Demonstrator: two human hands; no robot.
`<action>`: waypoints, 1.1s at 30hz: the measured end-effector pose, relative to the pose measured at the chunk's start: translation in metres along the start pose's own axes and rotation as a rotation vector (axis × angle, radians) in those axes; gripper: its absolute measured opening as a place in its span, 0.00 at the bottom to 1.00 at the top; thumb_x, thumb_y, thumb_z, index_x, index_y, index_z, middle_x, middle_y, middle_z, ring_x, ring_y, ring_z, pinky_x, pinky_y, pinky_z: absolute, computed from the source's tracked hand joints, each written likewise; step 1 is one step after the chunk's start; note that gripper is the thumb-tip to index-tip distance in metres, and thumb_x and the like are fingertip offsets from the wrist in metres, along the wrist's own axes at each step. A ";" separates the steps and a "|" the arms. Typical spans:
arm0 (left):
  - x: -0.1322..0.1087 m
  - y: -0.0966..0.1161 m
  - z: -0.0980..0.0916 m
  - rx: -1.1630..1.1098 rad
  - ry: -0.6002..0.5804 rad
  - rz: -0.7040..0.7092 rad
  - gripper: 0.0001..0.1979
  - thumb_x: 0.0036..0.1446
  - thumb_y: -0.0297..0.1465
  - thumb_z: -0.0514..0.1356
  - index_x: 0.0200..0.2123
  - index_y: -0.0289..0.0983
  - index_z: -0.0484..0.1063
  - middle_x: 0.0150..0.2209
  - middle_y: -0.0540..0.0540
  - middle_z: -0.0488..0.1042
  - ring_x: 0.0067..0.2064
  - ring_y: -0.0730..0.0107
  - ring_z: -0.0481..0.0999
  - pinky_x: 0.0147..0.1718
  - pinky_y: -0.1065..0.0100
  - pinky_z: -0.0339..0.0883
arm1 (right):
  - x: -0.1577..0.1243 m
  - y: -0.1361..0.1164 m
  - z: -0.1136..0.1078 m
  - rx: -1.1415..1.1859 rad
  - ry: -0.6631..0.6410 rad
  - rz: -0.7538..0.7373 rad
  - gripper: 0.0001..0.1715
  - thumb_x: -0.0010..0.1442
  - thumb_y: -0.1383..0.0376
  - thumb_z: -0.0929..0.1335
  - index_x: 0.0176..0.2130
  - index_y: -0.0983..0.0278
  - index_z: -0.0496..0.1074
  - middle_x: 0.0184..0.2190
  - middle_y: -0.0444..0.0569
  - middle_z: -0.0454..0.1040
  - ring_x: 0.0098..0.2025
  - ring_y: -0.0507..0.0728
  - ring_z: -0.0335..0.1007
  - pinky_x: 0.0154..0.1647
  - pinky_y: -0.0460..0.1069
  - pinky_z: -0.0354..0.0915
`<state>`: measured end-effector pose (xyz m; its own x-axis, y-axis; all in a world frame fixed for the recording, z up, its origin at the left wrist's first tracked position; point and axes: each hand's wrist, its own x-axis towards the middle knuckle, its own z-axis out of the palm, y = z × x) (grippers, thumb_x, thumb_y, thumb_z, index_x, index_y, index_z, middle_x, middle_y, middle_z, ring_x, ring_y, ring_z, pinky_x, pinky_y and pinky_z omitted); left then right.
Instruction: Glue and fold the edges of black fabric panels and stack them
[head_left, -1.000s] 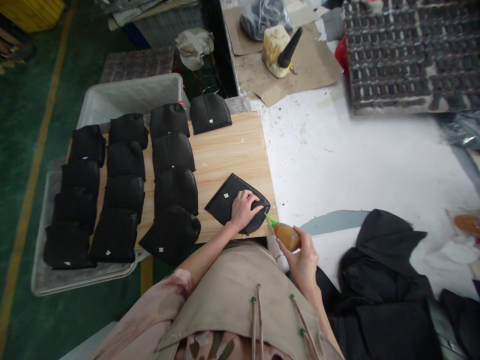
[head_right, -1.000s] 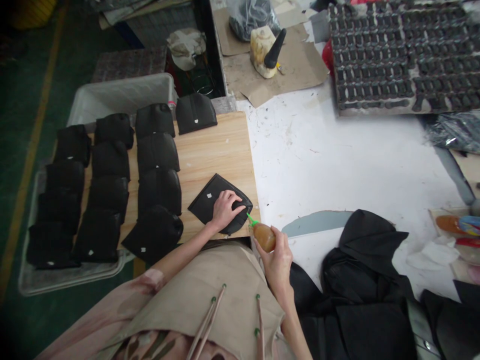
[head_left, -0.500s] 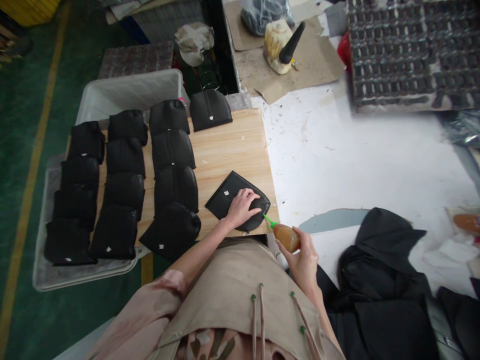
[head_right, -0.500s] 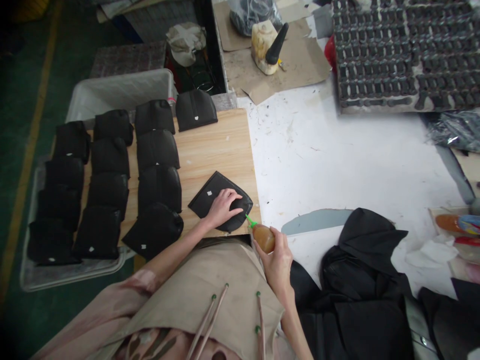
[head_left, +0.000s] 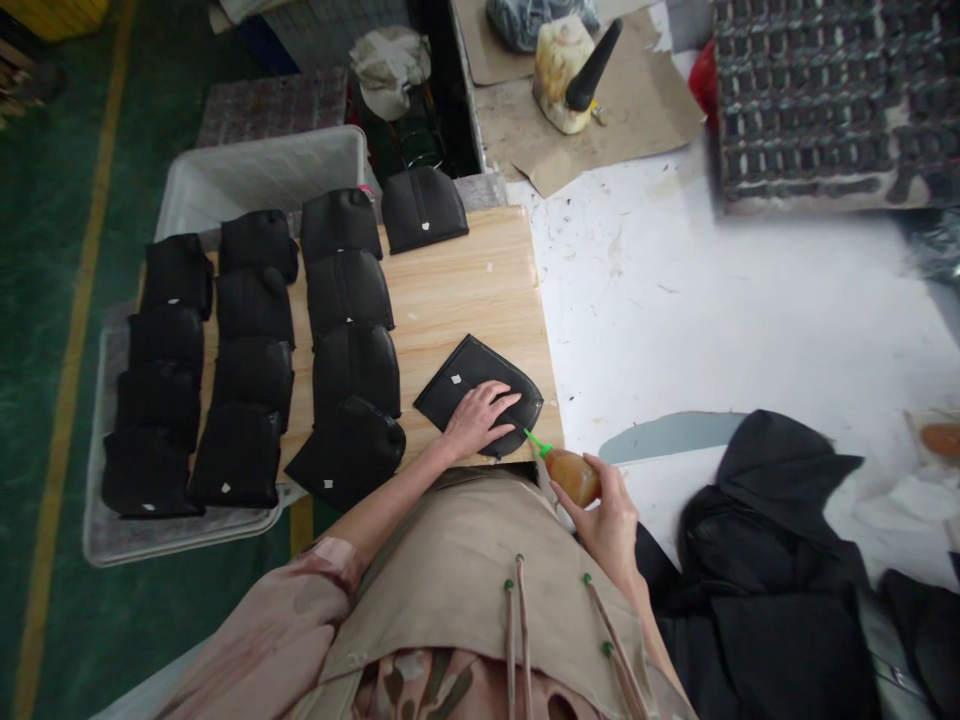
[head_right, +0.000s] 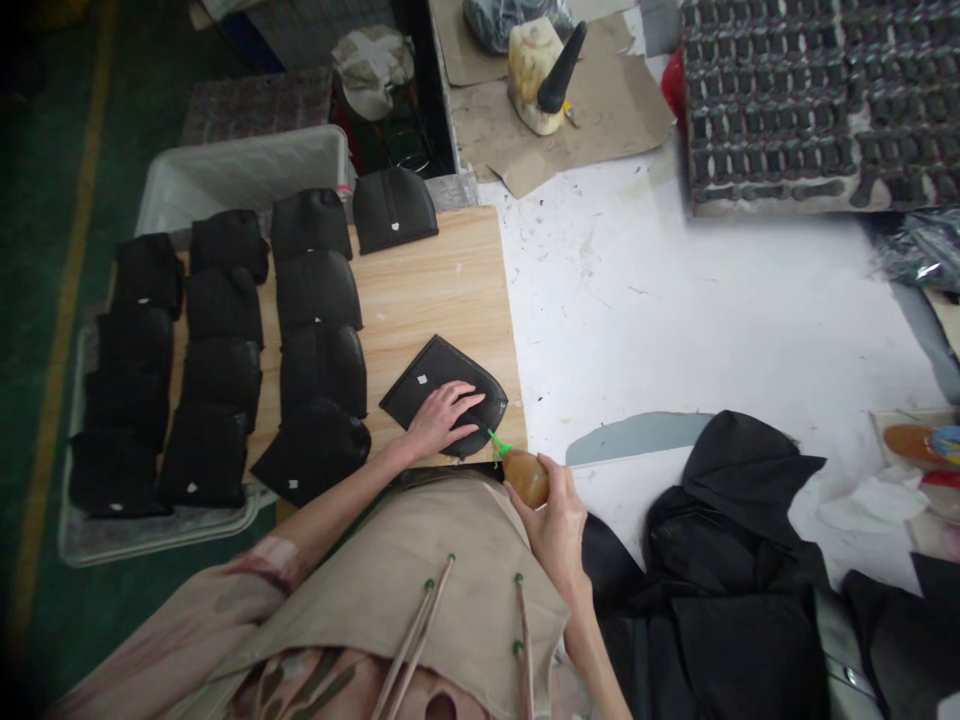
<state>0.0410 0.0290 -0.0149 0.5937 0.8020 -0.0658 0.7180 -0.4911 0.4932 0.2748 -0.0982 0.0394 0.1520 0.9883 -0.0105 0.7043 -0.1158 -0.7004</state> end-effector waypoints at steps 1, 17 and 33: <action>0.000 0.000 0.000 0.000 0.001 0.002 0.26 0.61 0.37 0.61 0.61 0.41 0.63 0.58 0.40 0.65 0.61 0.54 0.62 0.58 0.52 0.62 | -0.001 0.000 0.000 -0.004 0.000 -0.003 0.25 0.61 0.52 0.69 0.52 0.62 0.65 0.42 0.51 0.73 0.41 0.60 0.73 0.40 0.52 0.70; -0.001 -0.002 0.003 -0.030 0.010 -0.009 0.26 0.59 0.35 0.62 0.60 0.40 0.64 0.58 0.39 0.65 0.62 0.53 0.62 0.58 0.52 0.63 | -0.010 0.000 0.003 -0.006 -0.027 0.038 0.28 0.60 0.49 0.69 0.52 0.62 0.67 0.42 0.52 0.74 0.39 0.60 0.74 0.36 0.52 0.71; -0.030 0.001 -0.013 -0.199 -0.105 0.103 0.09 0.58 0.37 0.64 0.40 0.40 0.77 0.54 0.42 0.70 0.62 0.54 0.64 0.62 0.49 0.58 | -0.012 0.001 0.003 0.000 -0.026 0.024 0.26 0.61 0.49 0.68 0.52 0.62 0.67 0.42 0.51 0.74 0.37 0.59 0.74 0.35 0.51 0.71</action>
<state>0.0194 0.0088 -0.0008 0.7019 0.7064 -0.0908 0.5724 -0.4836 0.6622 0.2718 -0.1098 0.0366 0.1511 0.9875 -0.0458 0.7005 -0.1396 -0.6998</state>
